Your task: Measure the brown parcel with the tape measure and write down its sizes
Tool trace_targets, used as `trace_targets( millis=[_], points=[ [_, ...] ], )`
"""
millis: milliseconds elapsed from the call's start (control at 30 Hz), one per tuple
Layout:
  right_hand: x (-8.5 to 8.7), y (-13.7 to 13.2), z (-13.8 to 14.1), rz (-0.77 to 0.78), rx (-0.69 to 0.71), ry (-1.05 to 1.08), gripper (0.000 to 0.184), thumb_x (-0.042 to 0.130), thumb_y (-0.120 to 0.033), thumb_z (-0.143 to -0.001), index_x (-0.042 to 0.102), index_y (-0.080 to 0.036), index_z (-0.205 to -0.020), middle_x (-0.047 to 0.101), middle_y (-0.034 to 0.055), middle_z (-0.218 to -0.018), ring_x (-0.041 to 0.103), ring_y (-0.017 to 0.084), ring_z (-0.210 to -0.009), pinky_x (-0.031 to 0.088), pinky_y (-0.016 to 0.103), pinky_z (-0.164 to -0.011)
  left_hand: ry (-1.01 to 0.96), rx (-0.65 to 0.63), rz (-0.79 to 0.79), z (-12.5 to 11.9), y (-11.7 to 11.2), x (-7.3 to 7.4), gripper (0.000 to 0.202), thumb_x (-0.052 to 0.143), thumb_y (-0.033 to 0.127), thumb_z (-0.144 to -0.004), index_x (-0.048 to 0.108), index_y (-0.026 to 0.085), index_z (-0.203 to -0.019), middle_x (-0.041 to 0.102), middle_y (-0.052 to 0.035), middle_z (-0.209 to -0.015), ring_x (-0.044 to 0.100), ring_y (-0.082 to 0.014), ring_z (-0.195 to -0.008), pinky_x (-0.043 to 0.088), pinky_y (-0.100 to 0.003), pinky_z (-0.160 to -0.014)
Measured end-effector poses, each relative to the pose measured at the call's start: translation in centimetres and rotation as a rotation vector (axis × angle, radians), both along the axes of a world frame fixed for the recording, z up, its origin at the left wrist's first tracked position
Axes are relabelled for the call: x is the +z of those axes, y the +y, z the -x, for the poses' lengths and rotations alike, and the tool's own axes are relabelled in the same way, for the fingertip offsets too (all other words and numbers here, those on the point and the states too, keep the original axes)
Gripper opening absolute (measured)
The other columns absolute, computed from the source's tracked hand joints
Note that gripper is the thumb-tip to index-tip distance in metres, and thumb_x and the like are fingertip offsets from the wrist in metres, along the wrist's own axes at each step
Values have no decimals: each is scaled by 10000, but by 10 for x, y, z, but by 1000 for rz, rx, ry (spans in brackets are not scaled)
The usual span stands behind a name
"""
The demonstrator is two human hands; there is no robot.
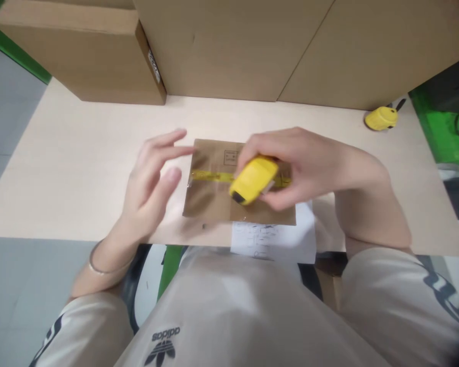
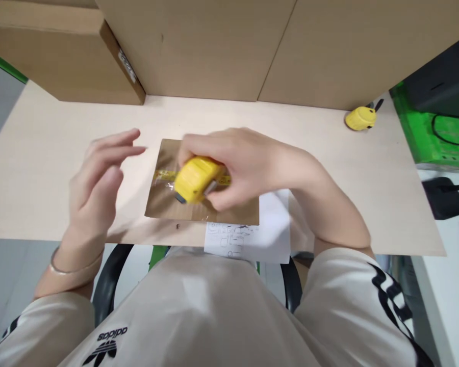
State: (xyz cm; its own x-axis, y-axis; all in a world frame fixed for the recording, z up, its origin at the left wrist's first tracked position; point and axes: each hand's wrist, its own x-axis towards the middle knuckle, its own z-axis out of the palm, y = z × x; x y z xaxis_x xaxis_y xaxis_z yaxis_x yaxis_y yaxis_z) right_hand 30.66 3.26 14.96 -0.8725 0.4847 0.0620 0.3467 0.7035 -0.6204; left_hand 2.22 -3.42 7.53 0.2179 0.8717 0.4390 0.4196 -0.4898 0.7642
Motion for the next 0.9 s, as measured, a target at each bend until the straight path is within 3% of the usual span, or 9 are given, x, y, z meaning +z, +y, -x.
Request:
trace_targets(
  millis=[67, 100, 200, 333, 467, 567, 700, 900],
  points=[
    [-5, -9, -21, 85, 54, 20, 345, 690, -183, -739, 641, -294, -1062, 740, -20, -1005, 650, 189, -855, 479, 323, -736, 40, -125, -51, -12, -26, 19, 466, 549, 373, -1042, 568, 418, -1505, 652, -21, -1465, 576, -320, -1423, 467, -561, -1245],
    [-8, -13, -29, 125, 103, 33, 340, 690, -164, -747, 647, -294, -1059, 736, -12, -1035, 654, 192, -896, 492, 323, -759, 76, -251, -63, -19, -35, 23, 569, 600, 344, -1011, 497, 409, -1567, 678, -48, -1415, 628, -312, -1358, 544, -526, -1176],
    [-17, -21, -39, 198, 204, 23, 364, 668, -86, -750, 663, -285, -1056, 696, 8, -1054, 627, 172, -908, 486, 297, -740, 119, -455, -79, -39, -48, 15, 649, 643, 301, -973, 447, 346, -1590, 718, -116, -1290, 705, -295, -1239, 656, -457, -1012],
    [-22, -24, -37, 207, 205, 3, 362, 637, -70, -717, 631, -245, -1034, 671, 17, -989, 575, 182, -909, 454, 306, -768, 274, -369, -194, -55, -42, -8, 321, 589, 313, -1015, 586, 153, -1293, 735, -175, -1240, 696, -317, -1287, 651, -503, -1036],
    [-21, -22, -34, 185, 112, -44, 326, 652, -100, -732, 581, -235, -1020, 654, 22, -930, 541, 200, -896, 426, 305, -735, 446, -349, -394, -59, -35, -19, 289, 543, 372, -1047, 630, 111, -1132, 769, -156, -1158, 733, -290, -1179, 632, -446, -1054],
    [-22, -14, -35, 125, 178, 1, 260, 671, -136, -794, 602, -238, -1023, 669, 32, -975, 553, 202, -925, 440, 328, -803, 560, -355, -526, -59, -34, -20, 297, 520, 391, -1055, 666, 172, -1192, 749, -134, -1172, 712, -279, -1180, 596, -441, -1077],
    [-20, 11, -37, 87, 193, 10, 265, 701, -184, -824, 635, -248, -1073, 679, 24, -1039, 592, 200, -980, 464, 347, -862, 677, -342, -557, -60, -37, -20, 424, 507, 396, -1060, 588, 306, -1467, 719, -83, -1142, 675, -265, -1199, 540, -434, -1107],
    [-7, 68, -49, 98, -71, -25, 231, 684, -182, -777, 668, -220, -1004, 647, 14, -1015, 569, 152, -916, 429, 317, -763, 727, -339, -550, -62, -39, -19, 425, 554, 311, -1041, 603, 256, -1460, 714, -69, -1091, 673, -237, -1180, 520, -395, -1120]
  ],
)
